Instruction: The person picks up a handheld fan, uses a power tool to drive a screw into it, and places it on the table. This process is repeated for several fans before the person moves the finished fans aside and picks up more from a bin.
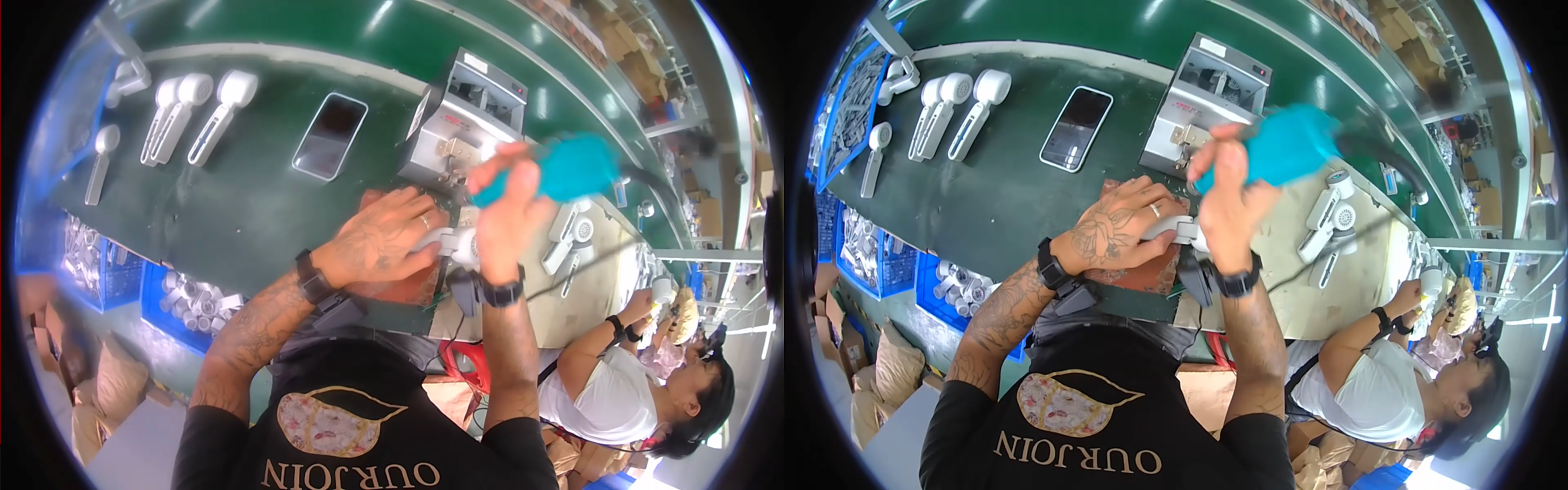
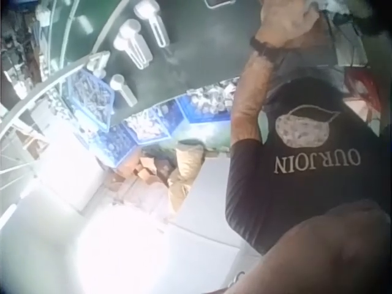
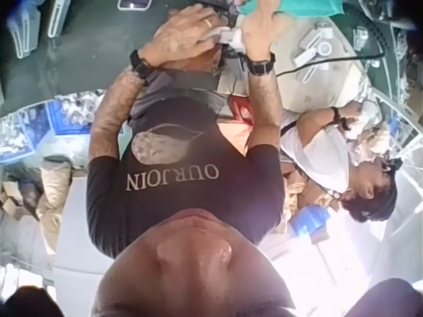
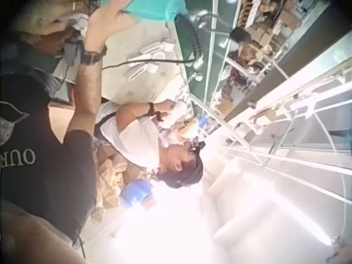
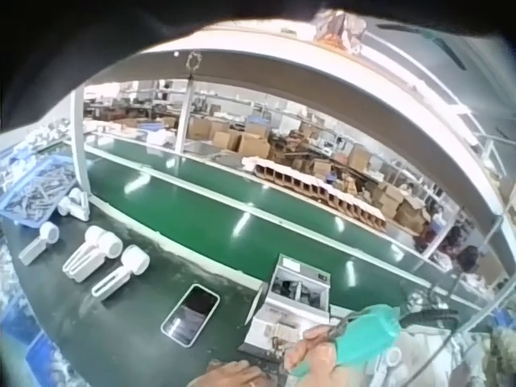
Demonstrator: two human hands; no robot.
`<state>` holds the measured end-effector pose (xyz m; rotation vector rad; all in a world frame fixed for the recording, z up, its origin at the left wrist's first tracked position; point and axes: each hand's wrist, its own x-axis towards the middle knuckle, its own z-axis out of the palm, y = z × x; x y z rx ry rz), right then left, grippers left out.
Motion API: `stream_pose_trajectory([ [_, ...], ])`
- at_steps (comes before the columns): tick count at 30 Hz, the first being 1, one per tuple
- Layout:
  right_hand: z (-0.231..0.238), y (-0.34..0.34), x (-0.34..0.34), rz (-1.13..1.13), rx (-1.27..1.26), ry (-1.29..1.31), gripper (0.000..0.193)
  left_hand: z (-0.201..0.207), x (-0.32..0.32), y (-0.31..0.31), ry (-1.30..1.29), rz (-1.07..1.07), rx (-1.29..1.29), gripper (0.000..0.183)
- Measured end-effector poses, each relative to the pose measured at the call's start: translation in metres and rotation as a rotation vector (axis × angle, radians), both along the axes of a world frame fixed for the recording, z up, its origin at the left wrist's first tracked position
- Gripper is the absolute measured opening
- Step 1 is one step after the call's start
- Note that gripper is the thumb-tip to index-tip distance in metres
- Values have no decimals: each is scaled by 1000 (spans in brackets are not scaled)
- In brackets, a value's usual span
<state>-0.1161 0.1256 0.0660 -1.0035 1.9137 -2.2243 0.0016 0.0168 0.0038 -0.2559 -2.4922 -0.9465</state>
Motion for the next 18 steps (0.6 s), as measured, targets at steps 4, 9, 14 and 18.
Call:
stream_pose_trajectory([
  [4, 3, 41, 24, 47, -52, -46, 56, 0, -4, 4, 5, -20, -17, 30],
  [9, -7, 55, 35, 40, 3, -81, 65, -2, -2, 2, -39, -31, -37, 31],
  [14, -16, 56, 34, 37, -4, -103, 62, -5, -4, 3, -37, -33, -35, 31],
  [18, -22, 58, 30, 85, -43, -102, 54, 3, -5, 3, -68, -37, -51, 32],
])
